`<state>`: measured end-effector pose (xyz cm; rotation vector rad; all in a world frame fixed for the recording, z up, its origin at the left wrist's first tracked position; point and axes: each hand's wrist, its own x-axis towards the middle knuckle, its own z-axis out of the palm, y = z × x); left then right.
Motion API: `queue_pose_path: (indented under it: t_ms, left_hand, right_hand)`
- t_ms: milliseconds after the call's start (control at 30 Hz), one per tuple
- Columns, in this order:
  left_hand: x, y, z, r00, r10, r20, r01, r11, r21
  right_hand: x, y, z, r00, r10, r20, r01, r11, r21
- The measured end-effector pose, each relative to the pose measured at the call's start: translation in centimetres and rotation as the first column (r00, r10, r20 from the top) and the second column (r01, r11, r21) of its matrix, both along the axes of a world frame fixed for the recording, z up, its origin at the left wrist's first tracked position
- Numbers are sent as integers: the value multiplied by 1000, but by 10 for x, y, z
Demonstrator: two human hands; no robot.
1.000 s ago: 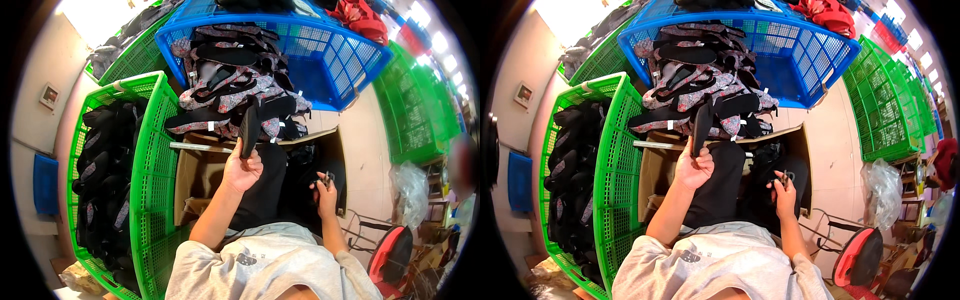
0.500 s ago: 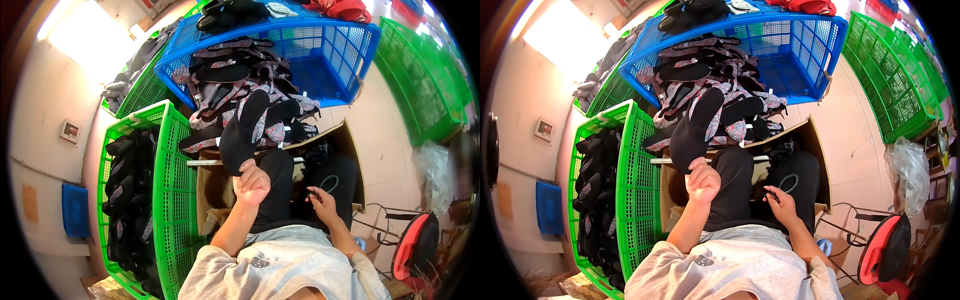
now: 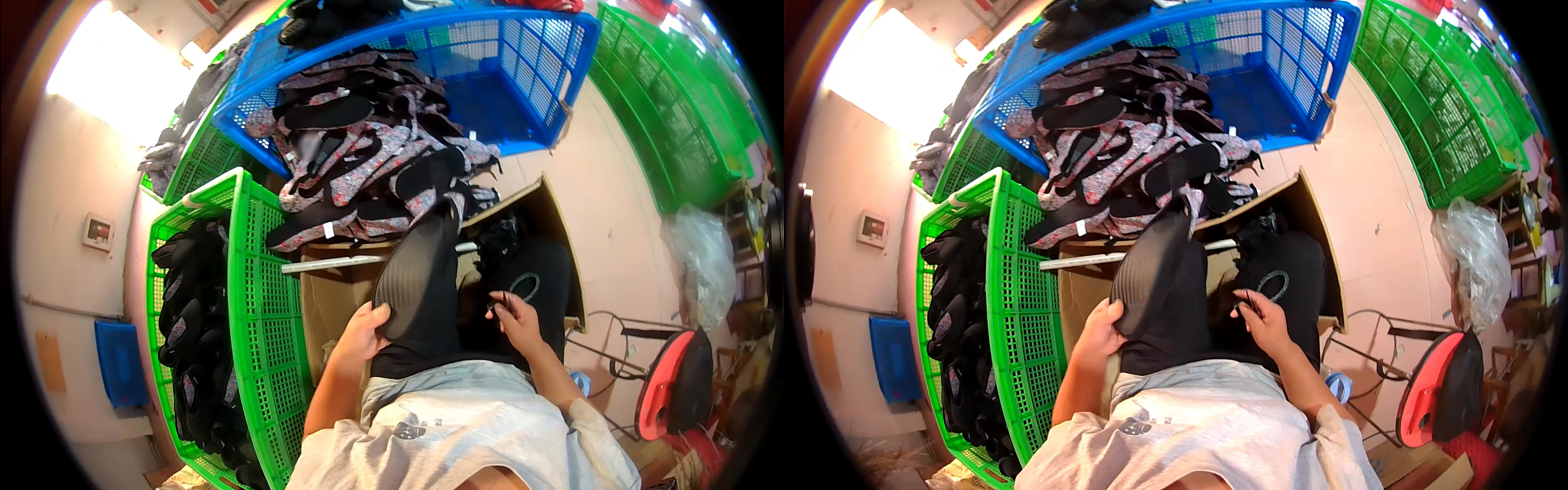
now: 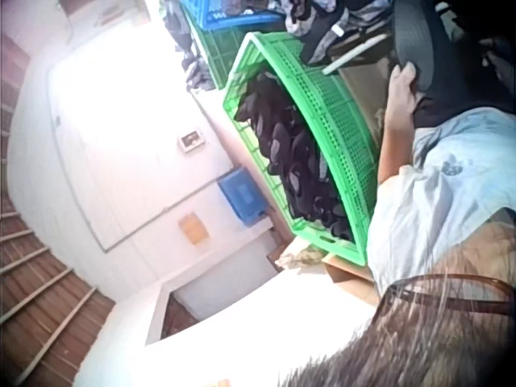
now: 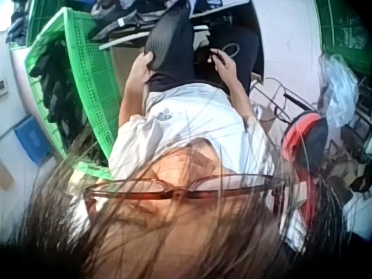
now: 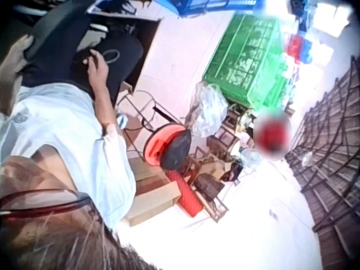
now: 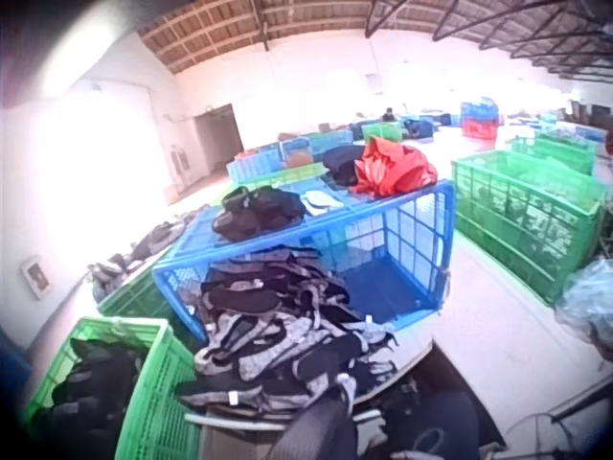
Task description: The person assembles slippers by hand, attaching a patterned fabric upper to a black sole. They repeatedly pick up a slipper, align the parts, and press them together, handling items one at a time while seated among baskets of components.
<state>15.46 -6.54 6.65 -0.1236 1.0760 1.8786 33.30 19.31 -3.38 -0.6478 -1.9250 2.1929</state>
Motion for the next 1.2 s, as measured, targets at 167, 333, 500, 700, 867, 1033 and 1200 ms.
queue_pose_path:
  t_ms: [167,333,500,700,867,1033,1200]
  left_hand:
    - [3,-44,11,843,-514,-160,344,743,-575]
    - [6,-61,9,829,-532,-172,343,727,-595]
    - [4,-71,-6,742,-643,-191,345,610,-713]
    - [-5,-62,6,400,-884,-241,104,305,-947]
    - [-3,-34,-7,572,-436,-695,-243,720,-651]
    - [-3,10,-1,135,-500,-855,-429,749,-505]
    - [12,52,4,-23,-563,-826,-552,696,-459]
  right_hand:
    - [-9,4,20,999,-44,32,49,982,-180]
    - [-23,-1,20,999,-35,38,45,946,-320]
    - [-33,-11,26,1000,1,30,11,924,-383]
    - [-40,-19,33,997,76,-2,-72,935,-347]
    - [-44,-30,36,990,137,-25,-137,931,-339]
    - [-44,-34,34,986,159,-49,-167,935,-313]
    - [-44,-33,38,986,164,-43,-169,937,-305]
